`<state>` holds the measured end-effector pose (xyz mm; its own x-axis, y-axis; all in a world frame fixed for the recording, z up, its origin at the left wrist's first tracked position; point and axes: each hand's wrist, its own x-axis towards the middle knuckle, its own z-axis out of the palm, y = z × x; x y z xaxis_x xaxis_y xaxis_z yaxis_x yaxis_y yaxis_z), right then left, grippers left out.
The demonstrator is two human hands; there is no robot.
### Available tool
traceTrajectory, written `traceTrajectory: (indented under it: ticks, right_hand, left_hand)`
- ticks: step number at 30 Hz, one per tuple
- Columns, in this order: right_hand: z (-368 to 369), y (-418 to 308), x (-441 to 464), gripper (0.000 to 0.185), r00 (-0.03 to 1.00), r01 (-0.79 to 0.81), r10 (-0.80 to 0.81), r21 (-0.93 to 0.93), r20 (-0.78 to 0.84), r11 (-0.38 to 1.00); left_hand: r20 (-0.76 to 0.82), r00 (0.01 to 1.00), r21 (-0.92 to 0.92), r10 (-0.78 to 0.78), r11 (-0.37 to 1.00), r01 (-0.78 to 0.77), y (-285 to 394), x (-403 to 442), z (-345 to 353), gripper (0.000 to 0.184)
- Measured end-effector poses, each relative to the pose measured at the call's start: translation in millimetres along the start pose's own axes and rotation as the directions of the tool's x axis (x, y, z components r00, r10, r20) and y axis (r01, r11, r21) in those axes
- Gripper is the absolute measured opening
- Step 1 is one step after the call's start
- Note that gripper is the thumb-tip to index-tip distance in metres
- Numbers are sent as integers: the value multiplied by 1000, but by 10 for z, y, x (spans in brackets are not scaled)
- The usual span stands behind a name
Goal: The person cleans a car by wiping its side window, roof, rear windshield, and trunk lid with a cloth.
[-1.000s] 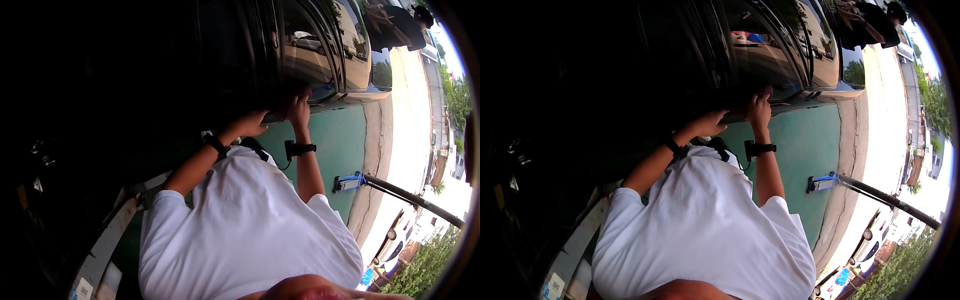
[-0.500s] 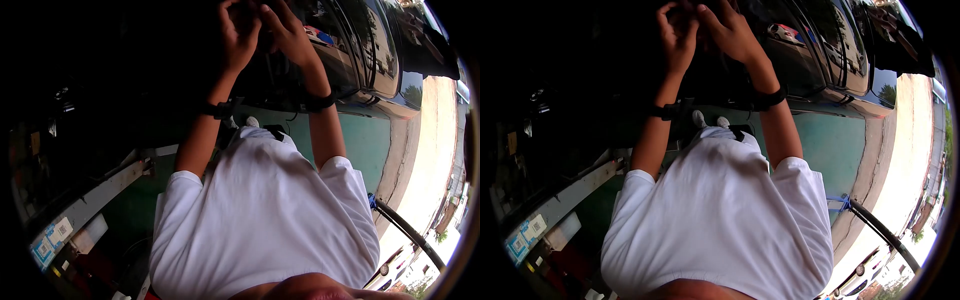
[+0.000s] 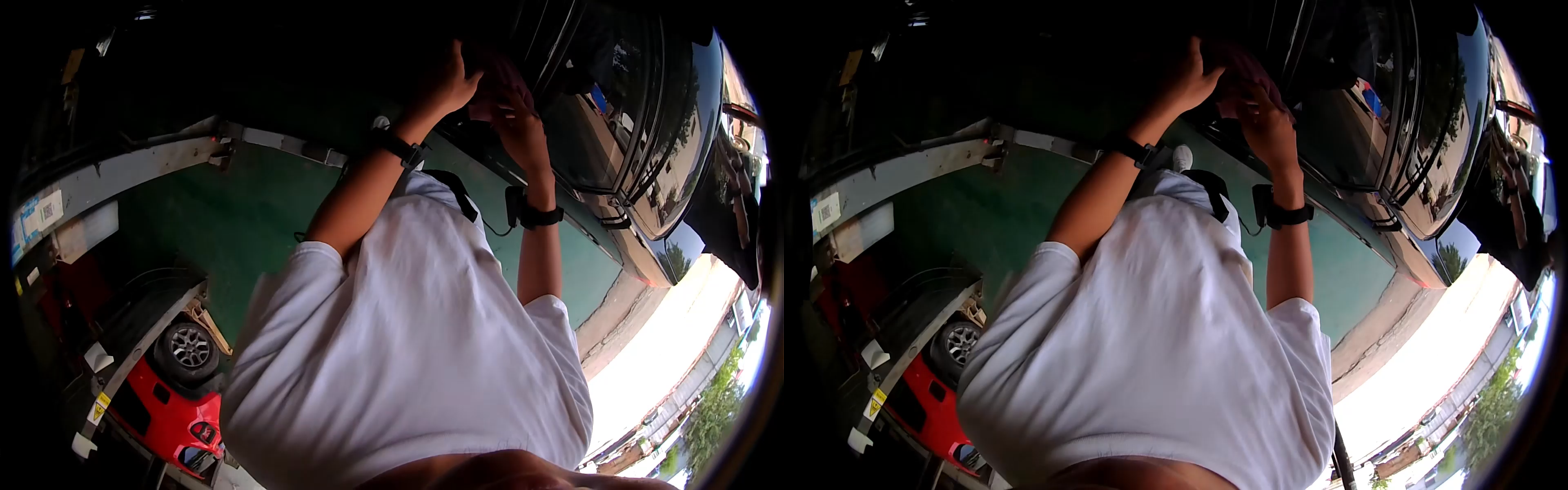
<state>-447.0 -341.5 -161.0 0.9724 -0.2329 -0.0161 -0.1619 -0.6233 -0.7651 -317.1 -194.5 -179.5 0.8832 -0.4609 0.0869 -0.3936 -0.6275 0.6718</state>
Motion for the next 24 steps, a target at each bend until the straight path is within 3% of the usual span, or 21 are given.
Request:
traceTrajectory:
  ticks: [3,4,6,8,9,11,13,15,18,20,21,22,23,24]
  right_hand:
    - [183,285,-188,42,997,-35,39,-62,73,997]
    - [211,373,-225,42,995,-22,29,-73,90,997]
    - [288,456,-260,42,996,88,-85,-95,35,992]
    - [73,92,-219,39,994,108,-107,-15,15,994]
    - [-66,-83,-188,37,994,109,-108,61,-25,992]
    - [-284,-242,-108,35,984,160,-156,44,-88,986]
    - [-412,-247,-31,33,963,217,-211,17,-166,976]
    - [-479,-207,0,31,987,104,-93,74,-131,992]
    - [-409,-101,-44,34,973,136,-144,-54,-180,989]
    - [-335,-57,-57,36,971,127,-150,-129,-184,983]
    - [-277,-48,-64,36,972,73,-102,-143,-211,987]
    - [-228,-52,-71,36,969,17,-54,-155,-240,988]
    - [-186,-76,-85,36,971,14,-50,-149,-236,989]
    - [-161,-112,-114,35,976,-61,2,-264,-218,963]
  left_hand:
    - [119,993,29,26,999,-30,-101,-239,474,54]
    - [-70,989,118,134,985,-125,-164,-345,754,51]
    - [-115,984,18,135,991,-134,-35,-382,684,50]
    - [-193,965,-152,178,966,-209,171,-414,370,47]
    - [-196,967,-142,165,971,-195,294,-382,223,47]
    - [-285,932,-281,223,910,-303,480,-324,62,47]
    - [-337,911,-246,238,911,-330,551,-225,37,48]
    - [-383,887,-215,258,909,-357,564,-181,62,48]
    - [-349,928,-366,132,892,-265,424,-246,282,51]
    - [-113,986,-617,-122,786,27,278,-371,455,46]
    - [-111,986,-613,-127,790,33,194,-412,521,46]
    - [124,982,-668,-144,719,190,120,-442,569,42]
    - [128,986,-692,-111,702,169,91,-488,640,38]
    - [132,988,-716,-78,682,150,62,-535,712,34]
